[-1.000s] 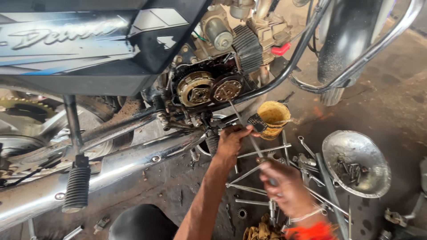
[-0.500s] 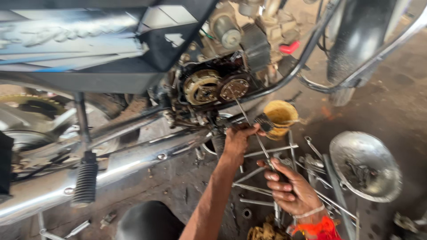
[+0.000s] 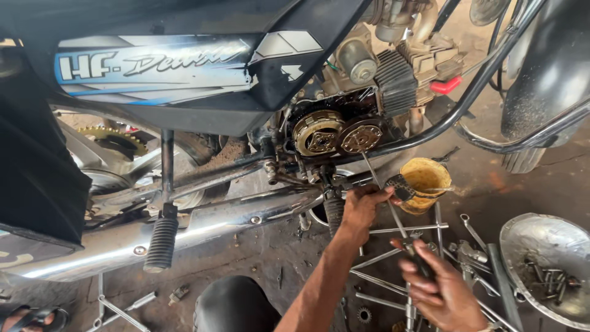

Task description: The person works on a motorcycle engine, first by hand and then using a screwdriver to tighten components, while also handling a small container of oil and various metal parts.

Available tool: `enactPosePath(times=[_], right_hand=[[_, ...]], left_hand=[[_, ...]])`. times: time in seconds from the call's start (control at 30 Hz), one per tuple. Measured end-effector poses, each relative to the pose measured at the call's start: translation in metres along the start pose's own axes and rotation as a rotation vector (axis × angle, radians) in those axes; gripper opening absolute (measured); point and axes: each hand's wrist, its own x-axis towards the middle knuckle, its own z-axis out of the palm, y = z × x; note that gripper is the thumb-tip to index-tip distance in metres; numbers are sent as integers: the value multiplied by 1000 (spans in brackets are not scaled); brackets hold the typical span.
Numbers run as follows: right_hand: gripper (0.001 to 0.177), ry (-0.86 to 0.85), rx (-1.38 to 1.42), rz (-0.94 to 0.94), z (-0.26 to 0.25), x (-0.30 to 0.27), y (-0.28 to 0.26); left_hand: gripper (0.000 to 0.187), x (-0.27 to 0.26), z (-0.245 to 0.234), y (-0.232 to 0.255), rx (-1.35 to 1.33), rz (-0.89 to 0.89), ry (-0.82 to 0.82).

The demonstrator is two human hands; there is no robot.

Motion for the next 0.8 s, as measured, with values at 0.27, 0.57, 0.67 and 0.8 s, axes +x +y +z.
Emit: enactPosePath(times=[0.27, 0.57, 0.67, 0.8], right_hand=[[34, 471, -600, -246, 0, 2, 12], [42, 694, -2118, -921, 3, 7, 22], [29, 625, -1088, -334, 7, 13, 19], [24, 572, -779, -215, 25, 1, 9]], left_hand=[[19, 8, -1, -11, 160, 77, 38], [20, -1, 6, 8, 136, 66, 30], [22, -2, 4, 10, 123, 94, 22], [27, -7, 5, 10, 161, 125, 20]])
